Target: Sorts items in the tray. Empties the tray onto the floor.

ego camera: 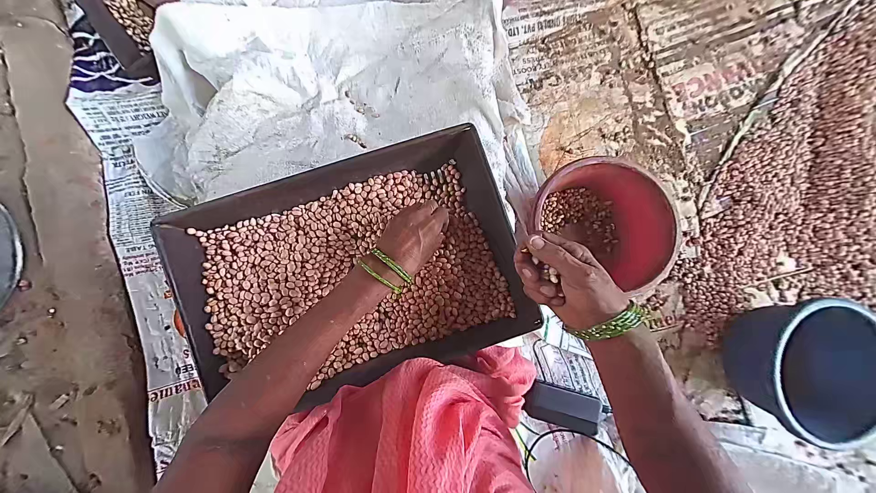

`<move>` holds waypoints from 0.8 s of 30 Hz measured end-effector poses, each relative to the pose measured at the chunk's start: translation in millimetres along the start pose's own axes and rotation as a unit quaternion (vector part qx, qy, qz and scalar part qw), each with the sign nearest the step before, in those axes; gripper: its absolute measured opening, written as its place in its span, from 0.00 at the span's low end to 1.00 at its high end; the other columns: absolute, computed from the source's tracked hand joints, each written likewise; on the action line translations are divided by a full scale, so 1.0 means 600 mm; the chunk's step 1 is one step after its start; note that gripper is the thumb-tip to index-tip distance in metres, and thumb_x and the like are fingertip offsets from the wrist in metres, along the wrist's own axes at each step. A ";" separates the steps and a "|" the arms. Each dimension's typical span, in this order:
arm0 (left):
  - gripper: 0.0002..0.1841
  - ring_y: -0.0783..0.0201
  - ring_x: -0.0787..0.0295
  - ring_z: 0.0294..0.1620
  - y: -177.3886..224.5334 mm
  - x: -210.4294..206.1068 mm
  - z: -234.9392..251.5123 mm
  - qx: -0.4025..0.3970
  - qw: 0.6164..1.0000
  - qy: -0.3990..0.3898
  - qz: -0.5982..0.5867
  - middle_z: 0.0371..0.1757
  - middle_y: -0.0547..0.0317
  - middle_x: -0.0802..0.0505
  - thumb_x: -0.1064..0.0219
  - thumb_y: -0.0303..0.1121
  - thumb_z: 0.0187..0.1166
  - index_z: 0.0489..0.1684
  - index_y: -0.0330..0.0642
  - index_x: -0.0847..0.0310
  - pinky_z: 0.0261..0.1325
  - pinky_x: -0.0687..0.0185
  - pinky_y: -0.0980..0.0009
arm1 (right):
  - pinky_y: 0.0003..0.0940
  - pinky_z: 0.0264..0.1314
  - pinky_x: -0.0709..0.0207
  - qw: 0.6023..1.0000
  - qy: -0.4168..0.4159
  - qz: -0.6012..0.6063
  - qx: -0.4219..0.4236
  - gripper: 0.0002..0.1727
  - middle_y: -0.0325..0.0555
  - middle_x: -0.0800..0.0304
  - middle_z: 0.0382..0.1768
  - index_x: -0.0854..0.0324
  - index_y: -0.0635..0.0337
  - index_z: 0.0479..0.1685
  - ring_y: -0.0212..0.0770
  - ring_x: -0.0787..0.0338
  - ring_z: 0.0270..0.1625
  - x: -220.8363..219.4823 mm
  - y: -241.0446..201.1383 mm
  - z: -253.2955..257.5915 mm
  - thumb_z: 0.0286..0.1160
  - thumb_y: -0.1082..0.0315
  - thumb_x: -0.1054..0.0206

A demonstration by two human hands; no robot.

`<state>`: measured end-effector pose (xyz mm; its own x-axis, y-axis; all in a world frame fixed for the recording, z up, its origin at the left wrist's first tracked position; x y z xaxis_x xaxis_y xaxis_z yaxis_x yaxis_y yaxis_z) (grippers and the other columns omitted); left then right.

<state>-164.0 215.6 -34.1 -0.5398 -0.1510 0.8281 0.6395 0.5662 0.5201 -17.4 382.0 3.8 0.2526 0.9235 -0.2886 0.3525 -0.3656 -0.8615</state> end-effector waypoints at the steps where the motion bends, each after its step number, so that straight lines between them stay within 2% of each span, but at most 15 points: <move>1: 0.12 0.40 0.10 0.57 -0.002 0.006 -0.006 0.013 0.999 0.003 -0.033 0.55 0.36 0.10 0.33 0.29 0.82 0.54 0.29 0.16 0.64 0.18 0.45 | 0.10 0.10 0.42 1.000 -0.007 -0.009 0.001 0.21 0.31 0.22 0.20 0.17 0.53 0.36 0.18 0.37 0.10 -0.007 0.001 0.003 0.93 0.63 0.56; 3: 0.10 0.49 0.09 0.48 0.001 0.024 -0.031 0.014 0.991 0.041 -0.124 0.50 0.42 0.09 0.30 0.29 0.79 0.51 0.31 0.15 0.56 0.14 0.51 | 0.10 0.09 0.43 0.999 -0.014 -0.049 0.004 0.19 0.29 0.20 0.21 0.19 0.52 0.37 0.17 0.37 0.10 -0.024 0.002 0.011 0.93 0.64 0.55; 5: 0.10 0.62 0.09 0.42 0.016 0.036 -0.064 -0.031 0.971 0.082 -0.222 0.46 0.49 0.06 0.28 0.28 0.76 0.51 0.33 0.14 0.49 0.13 0.65 | 0.11 0.12 0.42 0.995 -0.009 -0.103 0.000 0.15 0.26 0.19 0.22 0.20 0.49 0.39 0.17 0.37 0.12 -0.048 0.006 0.017 0.92 0.63 0.52; 7: 0.13 0.72 0.09 0.44 0.031 0.038 -0.092 -0.072 0.954 0.093 -0.275 0.48 0.53 0.07 0.29 0.29 0.77 0.56 0.35 0.13 0.51 0.13 0.76 | 0.11 0.13 0.41 0.992 -0.019 -0.125 0.024 0.13 0.24 0.20 0.22 0.22 0.48 0.39 0.17 0.35 0.13 -0.076 0.012 0.024 0.93 0.63 0.50; 8: 0.13 0.73 0.10 0.45 0.036 0.039 -0.103 -0.082 0.949 0.107 -0.285 0.49 0.53 0.07 0.29 0.29 0.78 0.57 0.34 0.13 0.53 0.14 0.78 | 0.11 0.13 0.41 0.991 -0.028 -0.124 0.049 0.13 0.24 0.22 0.20 0.22 0.48 0.37 0.17 0.34 0.13 -0.090 0.014 0.028 0.93 0.64 0.49; 10: 0.12 0.75 0.09 0.45 0.036 0.043 -0.119 -0.083 0.942 0.155 -0.285 0.47 0.55 0.06 0.28 0.30 0.77 0.54 0.34 0.12 0.54 0.14 0.80 | 0.10 0.12 0.42 0.988 -0.038 -0.117 0.096 0.13 0.23 0.24 0.18 0.23 0.48 0.35 0.16 0.36 0.12 -0.113 0.012 0.037 0.92 0.65 0.46; 12: 0.12 0.76 0.09 0.44 0.034 0.043 -0.139 -0.075 0.934 0.191 -0.293 0.46 0.55 0.07 0.27 0.29 0.77 0.53 0.32 0.13 0.54 0.13 0.80 | 0.11 0.12 0.42 0.985 -0.047 -0.124 0.108 0.12 0.23 0.24 0.18 0.23 0.49 0.34 0.16 0.36 0.12 -0.128 0.012 0.039 0.91 0.65 0.44; 15: 0.14 0.75 0.09 0.43 0.025 0.040 -0.174 -0.043 0.922 0.216 -0.318 0.46 0.55 0.06 0.28 0.28 0.78 0.58 0.30 0.15 0.52 0.12 0.80 | 0.12 0.13 0.43 0.983 -0.082 -0.136 0.094 0.12 0.24 0.26 0.17 0.23 0.50 0.34 0.17 0.37 0.12 -0.143 0.021 0.043 0.91 0.65 0.44; 20: 0.09 0.74 0.08 0.42 0.002 0.021 -0.207 -0.027 0.894 0.233 -0.382 0.43 0.57 0.05 0.28 0.25 0.77 0.50 0.31 0.14 0.50 0.10 0.77 | 0.13 0.13 0.43 0.973 -0.142 -0.166 0.077 0.13 0.24 0.30 0.15 0.23 0.51 0.32 0.17 0.37 0.12 -0.163 0.044 0.046 0.89 0.64 0.42; 22: 0.06 0.73 0.08 0.41 -0.004 0.011 -0.224 -0.016 0.843 0.202 -0.499 0.42 0.61 0.06 0.32 0.22 0.79 0.49 0.33 0.16 0.49 0.09 0.75 | 0.13 0.13 0.44 0.970 -0.163 -0.173 0.060 0.14 0.23 0.29 0.14 0.23 0.50 0.28 0.17 0.37 0.12 -0.165 0.053 0.039 0.88 0.62 0.40; 24: 0.08 0.74 0.09 0.38 -0.019 0.000 -0.248 0.017 0.761 0.152 -0.631 0.39 0.66 0.06 0.39 0.23 0.81 0.47 0.41 0.15 0.46 0.10 0.76 | 0.11 0.14 0.45 0.957 -0.196 -0.209 0.048 0.17 0.21 0.30 0.13 0.21 0.49 0.24 0.14 0.38 0.13 -0.159 0.059 0.027 0.88 0.61 0.40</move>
<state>-89.8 88.5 -8.6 -0.5569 -0.7693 -0.3131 -0.2996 -0.1655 0.9396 -43.9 282.7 -6.0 -0.2571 0.9659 -0.0289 0.2603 0.0404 -0.9647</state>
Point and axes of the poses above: each hand's wrist, its own z-axis towards the middle knuckle, its own x-axis out of the back of the hand, y = z × x, the point moved 3 cm from there along z, towards the middle knuckle
